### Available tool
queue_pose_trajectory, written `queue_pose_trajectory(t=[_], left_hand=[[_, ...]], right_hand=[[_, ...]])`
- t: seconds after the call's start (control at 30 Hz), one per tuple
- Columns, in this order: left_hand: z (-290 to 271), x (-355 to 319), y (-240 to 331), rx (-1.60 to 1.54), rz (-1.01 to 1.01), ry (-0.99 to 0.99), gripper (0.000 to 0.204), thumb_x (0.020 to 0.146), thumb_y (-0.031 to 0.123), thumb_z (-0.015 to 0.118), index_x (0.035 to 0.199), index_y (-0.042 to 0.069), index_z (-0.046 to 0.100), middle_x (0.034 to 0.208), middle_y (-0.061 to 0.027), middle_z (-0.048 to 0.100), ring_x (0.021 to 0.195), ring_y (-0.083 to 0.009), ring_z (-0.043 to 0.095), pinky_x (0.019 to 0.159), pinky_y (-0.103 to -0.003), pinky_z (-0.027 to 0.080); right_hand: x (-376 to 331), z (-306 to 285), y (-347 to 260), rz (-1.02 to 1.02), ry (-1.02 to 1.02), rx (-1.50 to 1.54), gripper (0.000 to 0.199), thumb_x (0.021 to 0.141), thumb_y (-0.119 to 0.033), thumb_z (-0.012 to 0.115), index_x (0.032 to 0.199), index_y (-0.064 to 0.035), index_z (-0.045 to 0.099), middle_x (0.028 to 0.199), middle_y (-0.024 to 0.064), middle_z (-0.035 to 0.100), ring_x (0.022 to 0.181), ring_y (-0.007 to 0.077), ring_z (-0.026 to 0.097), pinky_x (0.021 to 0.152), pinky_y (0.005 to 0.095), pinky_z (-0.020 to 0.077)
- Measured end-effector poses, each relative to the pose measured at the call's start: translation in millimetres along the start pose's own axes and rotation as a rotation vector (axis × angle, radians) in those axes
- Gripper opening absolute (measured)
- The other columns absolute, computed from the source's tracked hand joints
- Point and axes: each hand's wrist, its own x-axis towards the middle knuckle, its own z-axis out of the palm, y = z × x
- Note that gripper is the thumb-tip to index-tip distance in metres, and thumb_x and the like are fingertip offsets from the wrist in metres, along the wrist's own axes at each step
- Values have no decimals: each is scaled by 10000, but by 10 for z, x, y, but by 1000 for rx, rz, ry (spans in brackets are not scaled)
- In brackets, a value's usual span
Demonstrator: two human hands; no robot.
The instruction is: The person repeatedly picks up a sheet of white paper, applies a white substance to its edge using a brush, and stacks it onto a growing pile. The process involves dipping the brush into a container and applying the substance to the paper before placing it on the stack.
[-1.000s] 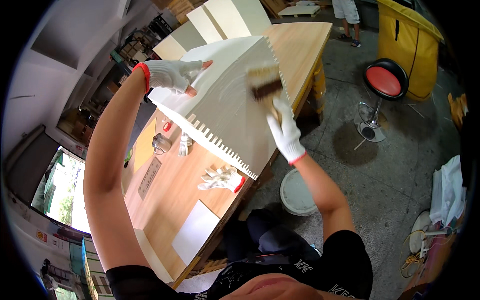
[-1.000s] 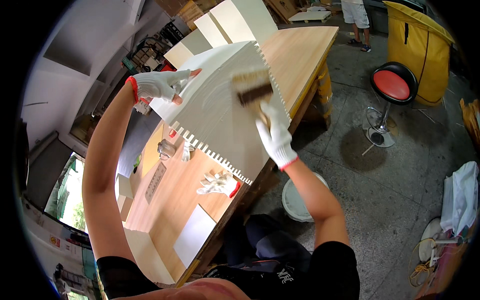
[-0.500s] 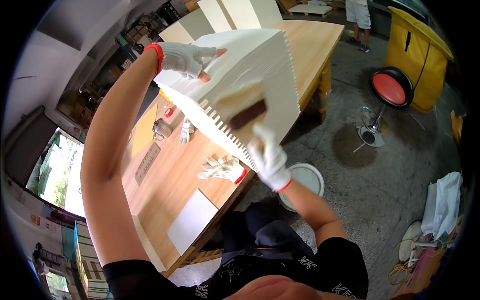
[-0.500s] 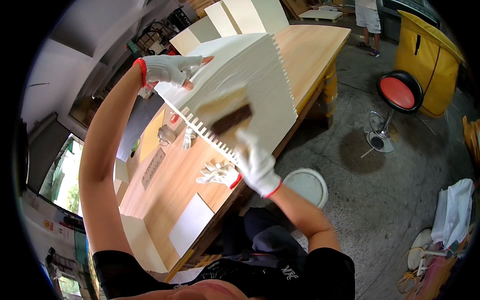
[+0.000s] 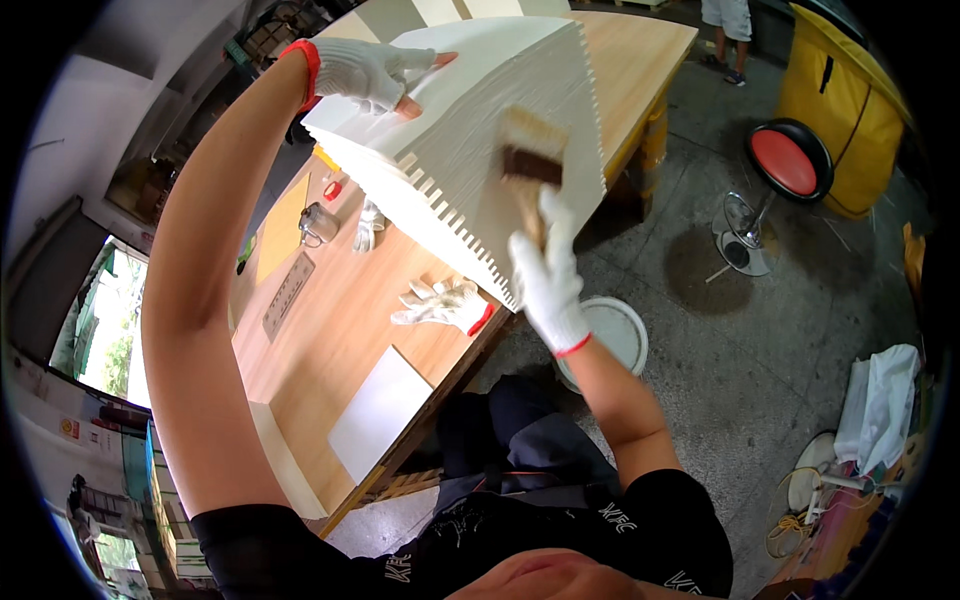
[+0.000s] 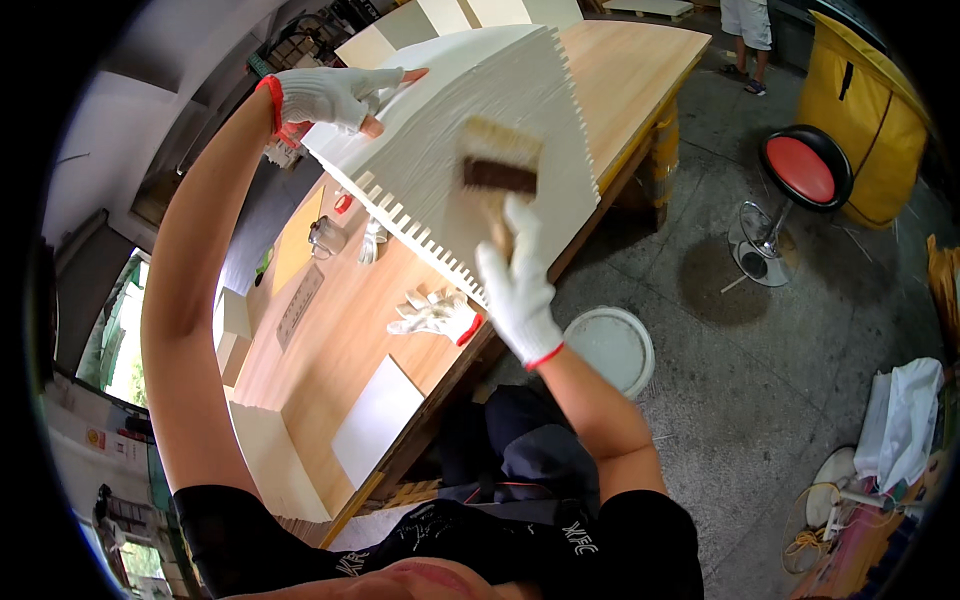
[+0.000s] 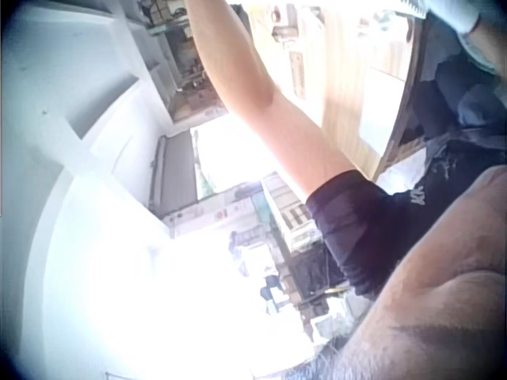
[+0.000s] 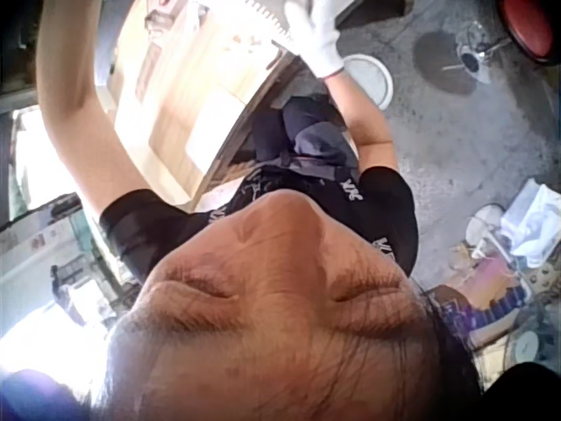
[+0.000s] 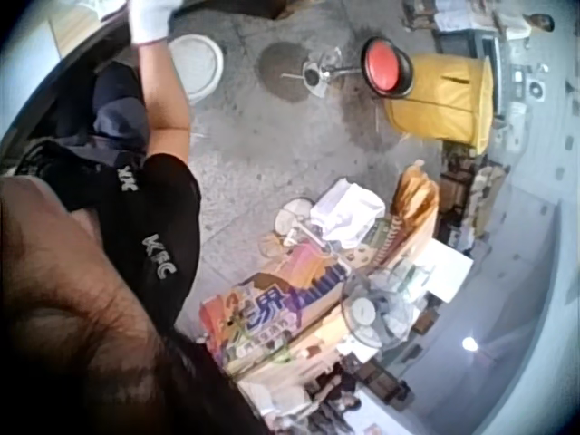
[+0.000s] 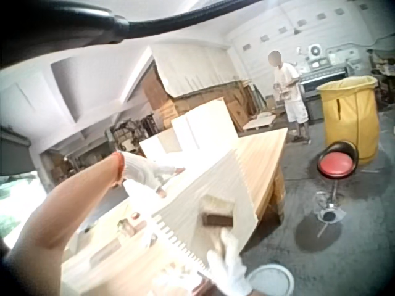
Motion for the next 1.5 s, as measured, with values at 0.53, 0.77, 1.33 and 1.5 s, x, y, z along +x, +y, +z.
queue_pose_trajectory(t=[0.53, 0.77, 1.33, 1.5], left_hand=[[-58, -63, 43, 7, -33, -41, 974, 763, 253, 776, 1566, 298, 228, 876, -43, 560, 793, -169, 523, 807, -313, 446], [-16, -42, -51, -42, 17, 0, 1020, 744, 234, 820, 1568, 298, 222, 835, -20, 546, 767, -150, 521, 775, -302, 465], [-131, 29, 412, 21, -226, -90, 1101, 697, 8, 783, 1578, 265, 175, 813, -38, 574, 723, -130, 531, 679, -281, 470], [-143, -32, 359, -10, -188, -83, 1091, 698, 33, 796, 1576, 265, 190, 797, -35, 567, 706, -139, 539, 677, -279, 477]], right_hand=[[-1028, 49, 78, -370, -222, -170, 529, 897, -78, 631, 1376, 8, 423, 1282, 285, 555, 981, 358, 682, 843, 358, 547], [-764, 331, 116, -525, -12, -371, 523, 931, -76, 593, 1391, 68, 390, 1214, 264, 620, 1042, 328, 677, 872, 343, 542], [662, -277, -15, -507, 173, -327, 491, 917, -146, 586, 1360, 30, 467, 1338, 250, 525, 1279, 345, 500, 1079, 425, 379], [1095, -442, -70, -277, 228, -226, 506, 936, -192, 544, 1388, 0, 423, 1337, 209, 529, 1263, 326, 505, 1069, 398, 383]])
